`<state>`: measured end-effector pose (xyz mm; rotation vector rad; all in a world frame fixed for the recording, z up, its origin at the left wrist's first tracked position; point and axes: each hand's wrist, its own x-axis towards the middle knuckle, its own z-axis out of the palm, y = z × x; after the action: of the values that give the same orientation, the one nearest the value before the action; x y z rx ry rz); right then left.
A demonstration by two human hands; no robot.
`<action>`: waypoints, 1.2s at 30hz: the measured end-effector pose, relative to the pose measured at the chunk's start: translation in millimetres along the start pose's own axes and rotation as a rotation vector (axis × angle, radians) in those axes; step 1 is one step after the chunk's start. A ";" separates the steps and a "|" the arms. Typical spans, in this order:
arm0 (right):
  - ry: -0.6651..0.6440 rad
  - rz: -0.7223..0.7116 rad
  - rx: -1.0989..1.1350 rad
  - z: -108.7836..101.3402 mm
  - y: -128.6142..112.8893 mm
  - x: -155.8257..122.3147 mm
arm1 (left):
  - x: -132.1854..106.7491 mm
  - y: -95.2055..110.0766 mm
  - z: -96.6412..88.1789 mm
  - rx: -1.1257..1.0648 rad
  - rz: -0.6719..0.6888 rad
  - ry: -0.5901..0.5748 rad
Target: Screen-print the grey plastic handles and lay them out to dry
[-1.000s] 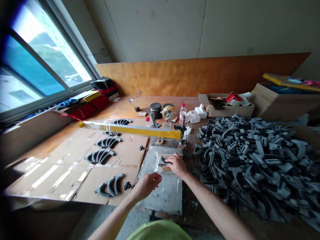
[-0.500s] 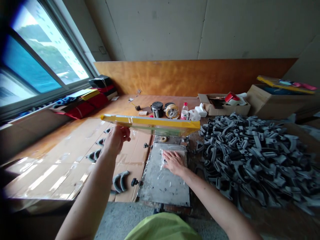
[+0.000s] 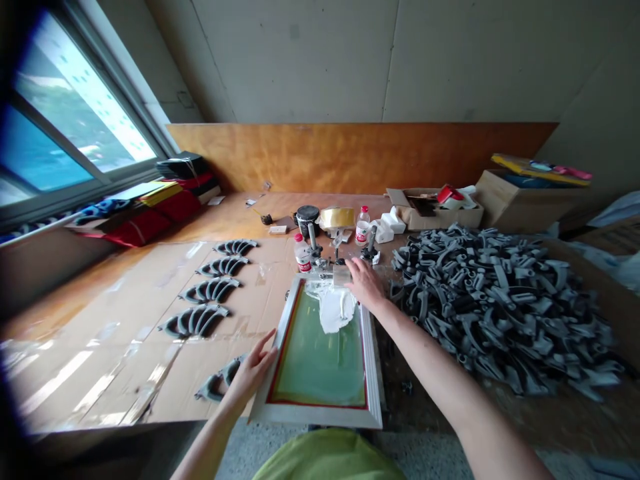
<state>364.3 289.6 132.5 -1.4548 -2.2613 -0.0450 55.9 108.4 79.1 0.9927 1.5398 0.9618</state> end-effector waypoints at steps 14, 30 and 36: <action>-0.309 -0.062 -0.055 23.4 -40.2 -10.4 | 13.3 -40.7 5.9 0.070 -0.023 -0.052; -0.432 -0.416 0.107 -6.3 -28.9 -48.5 | 6.5 -30.6 9.8 -0.021 -0.051 -0.030; -0.237 -0.323 -0.030 19.9 -44.9 -55.5 | 4.5 -24.6 10.1 -0.073 -0.059 0.004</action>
<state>337.2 227.4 102.7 -1.1453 -2.6810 -0.0058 62.2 105.2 53.1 0.8894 1.5184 0.9719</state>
